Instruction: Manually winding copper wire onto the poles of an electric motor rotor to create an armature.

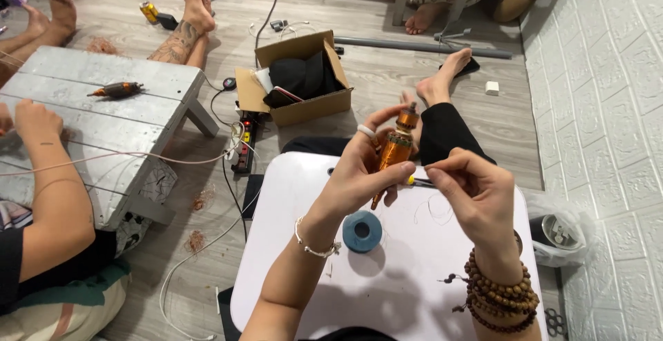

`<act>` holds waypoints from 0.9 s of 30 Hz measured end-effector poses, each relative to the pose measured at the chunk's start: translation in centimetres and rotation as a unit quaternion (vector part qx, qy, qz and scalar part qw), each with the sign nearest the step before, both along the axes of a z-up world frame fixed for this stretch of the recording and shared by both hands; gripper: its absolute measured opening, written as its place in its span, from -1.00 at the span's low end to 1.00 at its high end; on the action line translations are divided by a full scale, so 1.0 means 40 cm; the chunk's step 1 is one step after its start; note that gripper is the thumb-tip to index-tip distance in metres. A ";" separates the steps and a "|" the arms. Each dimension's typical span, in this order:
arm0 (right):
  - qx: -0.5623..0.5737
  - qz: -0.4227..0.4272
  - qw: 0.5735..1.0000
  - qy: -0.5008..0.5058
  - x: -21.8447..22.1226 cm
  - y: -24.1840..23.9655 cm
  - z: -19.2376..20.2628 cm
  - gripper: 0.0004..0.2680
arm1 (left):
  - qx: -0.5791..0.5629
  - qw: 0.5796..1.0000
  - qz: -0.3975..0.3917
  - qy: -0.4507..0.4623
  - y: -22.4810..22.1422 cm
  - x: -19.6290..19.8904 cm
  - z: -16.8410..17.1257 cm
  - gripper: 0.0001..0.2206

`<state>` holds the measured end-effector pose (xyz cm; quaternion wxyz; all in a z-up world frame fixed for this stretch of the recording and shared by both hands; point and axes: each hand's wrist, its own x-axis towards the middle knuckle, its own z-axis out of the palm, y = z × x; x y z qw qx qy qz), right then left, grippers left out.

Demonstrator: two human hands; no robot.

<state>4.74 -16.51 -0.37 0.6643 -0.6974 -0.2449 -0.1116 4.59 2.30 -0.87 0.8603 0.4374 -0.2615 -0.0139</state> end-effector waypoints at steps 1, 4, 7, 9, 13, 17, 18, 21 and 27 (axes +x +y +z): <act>0.000 -0.003 1.000 -0.004 0.002 -0.002 0.002 -0.97 | 0.020 1.000 0.017 -0.008 0.002 -0.001 0.004 -0.32; 0.007 -0.017 1.000 -0.005 0.011 -0.004 0.010 -0.97 | 0.030 0.999 0.008 -0.013 0.007 0.012 0.013 -0.32; 0.010 -0.031 0.999 0.005 0.009 -0.020 0.014 -0.98 | -0.001 0.999 -0.035 -0.001 0.013 0.027 -0.013 -0.31; 0.007 -0.031 0.999 0.001 0.014 -0.027 0.018 -0.98 | -0.020 0.998 -0.051 -0.002 0.020 0.035 -0.019 -0.31; -0.009 -0.030 1.000 0.005 0.019 -0.053 0.003 -0.98 | -0.005 0.999 -0.053 0.004 0.031 0.019 0.001 -0.29; -0.019 -0.054 0.998 0.036 -0.021 -0.050 0.030 -0.96 | 0.083 0.996 0.035 -0.001 0.034 -0.011 0.032 -0.26; -0.019 -0.051 0.998 0.030 -0.013 -0.049 0.032 -0.96 | 0.082 0.996 0.039 -0.006 0.034 -0.008 0.034 -0.26; 0.005 -0.050 0.998 0.034 -0.023 -0.055 0.025 -0.94 | 0.045 0.998 0.032 0.020 0.025 -0.021 0.023 -0.43; -0.015 -0.082 0.996 0.009 -0.006 -0.073 0.014 -0.94 | -0.020 0.998 -0.059 0.013 0.032 -0.003 -0.004 -0.42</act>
